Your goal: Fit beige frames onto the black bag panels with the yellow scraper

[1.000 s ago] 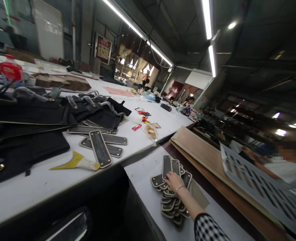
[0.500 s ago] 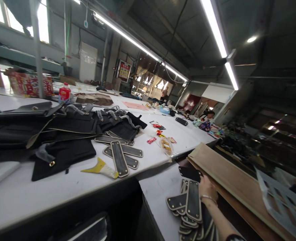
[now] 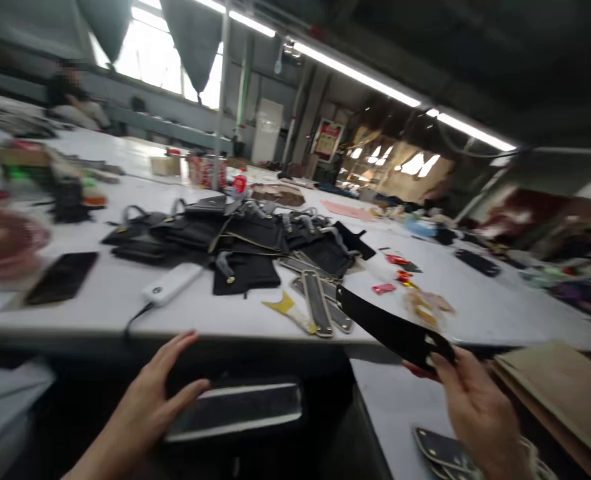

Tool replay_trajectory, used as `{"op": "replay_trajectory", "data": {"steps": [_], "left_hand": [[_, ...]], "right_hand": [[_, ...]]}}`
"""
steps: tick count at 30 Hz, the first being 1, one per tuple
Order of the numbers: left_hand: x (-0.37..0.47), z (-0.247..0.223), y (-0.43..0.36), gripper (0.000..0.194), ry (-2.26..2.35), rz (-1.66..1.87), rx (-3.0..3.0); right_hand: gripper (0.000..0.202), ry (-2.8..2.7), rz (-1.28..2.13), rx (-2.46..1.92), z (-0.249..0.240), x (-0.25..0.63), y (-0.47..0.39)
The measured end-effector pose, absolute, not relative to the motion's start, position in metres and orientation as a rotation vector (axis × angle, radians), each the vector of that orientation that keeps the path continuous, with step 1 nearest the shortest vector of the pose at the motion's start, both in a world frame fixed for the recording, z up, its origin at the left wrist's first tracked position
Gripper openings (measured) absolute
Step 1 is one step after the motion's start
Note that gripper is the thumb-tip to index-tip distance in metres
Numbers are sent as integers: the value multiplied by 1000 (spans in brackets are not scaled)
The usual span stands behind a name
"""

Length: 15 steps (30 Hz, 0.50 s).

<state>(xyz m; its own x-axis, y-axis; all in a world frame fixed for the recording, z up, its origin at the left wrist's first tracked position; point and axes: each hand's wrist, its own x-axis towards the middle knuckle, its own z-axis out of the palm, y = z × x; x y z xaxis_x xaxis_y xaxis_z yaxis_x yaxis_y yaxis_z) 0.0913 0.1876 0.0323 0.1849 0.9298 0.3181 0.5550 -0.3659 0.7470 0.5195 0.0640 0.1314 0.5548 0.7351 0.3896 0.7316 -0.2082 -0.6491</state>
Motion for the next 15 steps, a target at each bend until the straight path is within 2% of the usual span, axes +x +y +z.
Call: {"op": "replay_trajectory", "data": {"steps": [4,6,8,11,15], "left_hand": [[87,57,162,65,1216,869,1494],[92,62,144,54,1071,859,1236],[95,59,125,44,1071,837,1029],[94,45,104,46,1244,841,856],[93,26,99,49,1374,903,809]], "right_hand": [[48,-936,768,-1665,119,447,67],[50,-785,1113,-1522,100,413,65],[47,-679,1305,-1424,77,388,64],[51,-586,1497,-1397,40,375,65],[54,-554,1463,-1543,4,386,68]]}}
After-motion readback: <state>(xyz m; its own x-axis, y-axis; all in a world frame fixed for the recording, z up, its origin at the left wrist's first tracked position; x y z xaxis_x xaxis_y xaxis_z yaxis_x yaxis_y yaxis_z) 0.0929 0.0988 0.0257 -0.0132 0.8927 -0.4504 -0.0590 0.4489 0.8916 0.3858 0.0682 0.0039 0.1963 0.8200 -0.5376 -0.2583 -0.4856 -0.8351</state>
